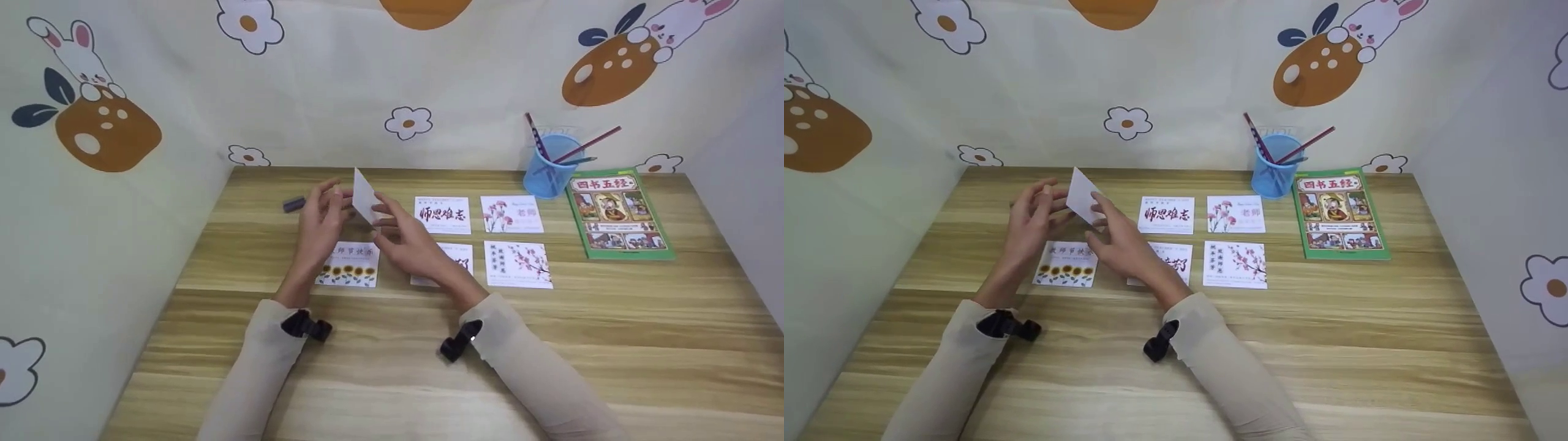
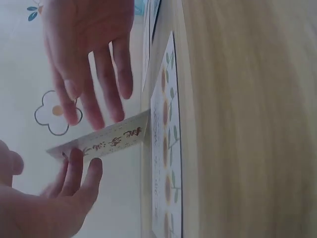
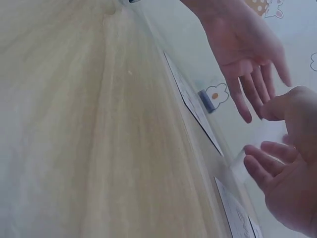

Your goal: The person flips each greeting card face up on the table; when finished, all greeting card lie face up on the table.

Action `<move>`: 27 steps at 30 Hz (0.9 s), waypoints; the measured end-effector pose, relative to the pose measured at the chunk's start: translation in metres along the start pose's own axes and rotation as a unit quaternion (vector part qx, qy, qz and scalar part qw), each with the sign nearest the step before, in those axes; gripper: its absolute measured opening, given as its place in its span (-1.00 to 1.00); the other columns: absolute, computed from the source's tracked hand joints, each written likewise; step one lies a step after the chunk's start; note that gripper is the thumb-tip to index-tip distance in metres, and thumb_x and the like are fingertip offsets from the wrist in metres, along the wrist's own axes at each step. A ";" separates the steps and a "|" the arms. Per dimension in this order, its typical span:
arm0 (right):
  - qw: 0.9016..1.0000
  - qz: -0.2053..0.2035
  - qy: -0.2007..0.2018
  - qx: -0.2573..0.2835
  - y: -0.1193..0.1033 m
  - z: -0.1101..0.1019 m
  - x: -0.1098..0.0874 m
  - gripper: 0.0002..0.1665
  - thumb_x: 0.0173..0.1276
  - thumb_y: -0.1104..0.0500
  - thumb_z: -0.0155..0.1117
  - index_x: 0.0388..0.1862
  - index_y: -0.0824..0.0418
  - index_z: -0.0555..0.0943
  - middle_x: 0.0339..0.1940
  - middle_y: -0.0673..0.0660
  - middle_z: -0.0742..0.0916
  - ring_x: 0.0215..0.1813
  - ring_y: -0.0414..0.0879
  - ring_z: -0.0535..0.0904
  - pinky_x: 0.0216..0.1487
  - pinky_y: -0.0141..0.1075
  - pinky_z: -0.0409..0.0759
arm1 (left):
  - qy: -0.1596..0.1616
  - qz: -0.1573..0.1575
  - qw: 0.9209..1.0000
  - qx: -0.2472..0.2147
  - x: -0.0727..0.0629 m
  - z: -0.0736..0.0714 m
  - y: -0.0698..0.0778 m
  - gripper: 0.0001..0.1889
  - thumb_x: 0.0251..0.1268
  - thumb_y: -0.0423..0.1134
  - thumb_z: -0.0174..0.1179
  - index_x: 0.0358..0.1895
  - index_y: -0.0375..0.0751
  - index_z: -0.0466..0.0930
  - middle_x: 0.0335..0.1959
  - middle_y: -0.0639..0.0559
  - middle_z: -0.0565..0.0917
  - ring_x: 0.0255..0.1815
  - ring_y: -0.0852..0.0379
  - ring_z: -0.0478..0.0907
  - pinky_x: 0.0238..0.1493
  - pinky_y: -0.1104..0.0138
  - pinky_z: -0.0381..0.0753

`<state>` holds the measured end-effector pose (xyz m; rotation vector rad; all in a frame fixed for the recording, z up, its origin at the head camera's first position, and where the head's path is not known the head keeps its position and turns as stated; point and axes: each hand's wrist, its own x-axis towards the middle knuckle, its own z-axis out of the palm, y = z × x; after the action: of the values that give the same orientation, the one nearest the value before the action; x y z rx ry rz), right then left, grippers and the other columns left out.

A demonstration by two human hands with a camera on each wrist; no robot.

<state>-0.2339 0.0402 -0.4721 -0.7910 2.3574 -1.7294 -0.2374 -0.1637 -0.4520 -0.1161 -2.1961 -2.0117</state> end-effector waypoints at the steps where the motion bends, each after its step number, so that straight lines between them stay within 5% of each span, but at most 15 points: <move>1: 1.000 -0.008 0.009 0.006 -0.001 0.000 0.000 0.00 0.57 0.29 0.26 0.83 -0.07 0.05 0.65 0.25 0.49 0.46 0.17 0.66 0.52 -0.03 0.61 | -0.023 0.011 1.000 0.002 -0.001 0.002 0.000 -0.49 0.82 -0.04 -0.07 0.51 -0.33 0.43 0.34 -0.27 0.68 0.40 -0.15 0.66 0.43 0.01 0.68; 5: 0.999 -0.031 0.033 0.008 -0.004 -0.003 0.001 0.03 0.57 0.33 0.23 0.84 -0.19 0.03 0.67 0.26 0.45 0.37 0.14 0.72 0.44 -0.11 0.68 | -0.104 0.042 0.991 0.071 -0.004 0.007 0.001 -0.48 0.86 -0.02 -0.21 0.43 -0.26 0.61 0.41 -0.19 0.67 0.50 -0.13 0.56 0.60 -0.03 0.49; 11: 0.999 0.000 0.031 -0.017 0.001 -0.009 -0.001 -0.23 0.59 0.30 0.23 0.70 0.23 0.26 0.64 0.29 0.51 0.48 0.13 0.66 0.48 -0.21 0.63 | -0.175 0.054 0.969 0.167 0.000 0.003 -0.002 -0.58 0.82 -0.10 -0.08 0.38 -0.20 0.66 0.44 -0.16 0.65 0.58 -0.13 0.46 0.68 -0.03 0.34; 15: 0.995 0.036 0.016 -0.088 0.004 -0.014 -0.003 -0.29 0.59 0.20 0.28 0.65 0.23 0.35 0.59 0.28 0.58 0.58 0.14 0.55 0.62 -0.08 0.50 | -0.217 0.040 0.940 0.260 0.003 -0.013 -0.004 -0.59 0.70 -0.14 0.14 0.43 -0.21 0.60 0.52 -0.27 0.54 0.62 -0.26 0.40 0.71 -0.13 0.29; 21: 0.966 0.060 -0.039 -0.249 0.008 -0.015 -0.007 -0.34 0.58 0.04 0.32 0.57 0.20 0.52 0.65 0.28 0.50 0.70 0.23 0.35 0.76 0.14 0.22 | -0.289 -0.021 0.877 0.384 0.006 -0.039 -0.009 -0.36 0.68 0.01 0.13 0.66 -0.15 0.34 0.75 -0.39 0.12 0.76 -0.44 0.07 0.74 -0.29 0.07; 23: 0.957 0.063 -0.056 -0.276 0.008 -0.014 -0.010 -0.35 0.58 -0.01 0.32 0.55 0.18 0.55 0.69 0.29 0.45 0.73 0.25 0.28 0.76 0.20 0.18 | -0.291 -0.024 0.867 0.403 0.006 -0.041 -0.008 -0.32 0.67 0.06 0.14 0.68 -0.15 0.30 0.77 -0.38 0.07 0.77 -0.45 0.03 0.74 -0.30 0.05; 27: 0.957 0.062 -0.067 -0.277 0.008 -0.016 -0.012 -0.33 0.59 -0.05 0.31 0.57 0.15 0.53 0.72 0.29 0.40 0.75 0.23 0.23 0.77 0.21 0.14 | -0.283 -0.029 0.865 0.413 0.004 -0.041 -0.006 -0.27 0.63 0.09 0.19 0.69 -0.15 0.28 0.78 -0.36 0.05 0.78 -0.43 0.01 0.74 -0.31 0.06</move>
<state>-0.2325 0.0610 -0.4763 -0.7691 2.7500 -0.9315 -0.2398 -0.2056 -0.4540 -0.5870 -3.2441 -0.9362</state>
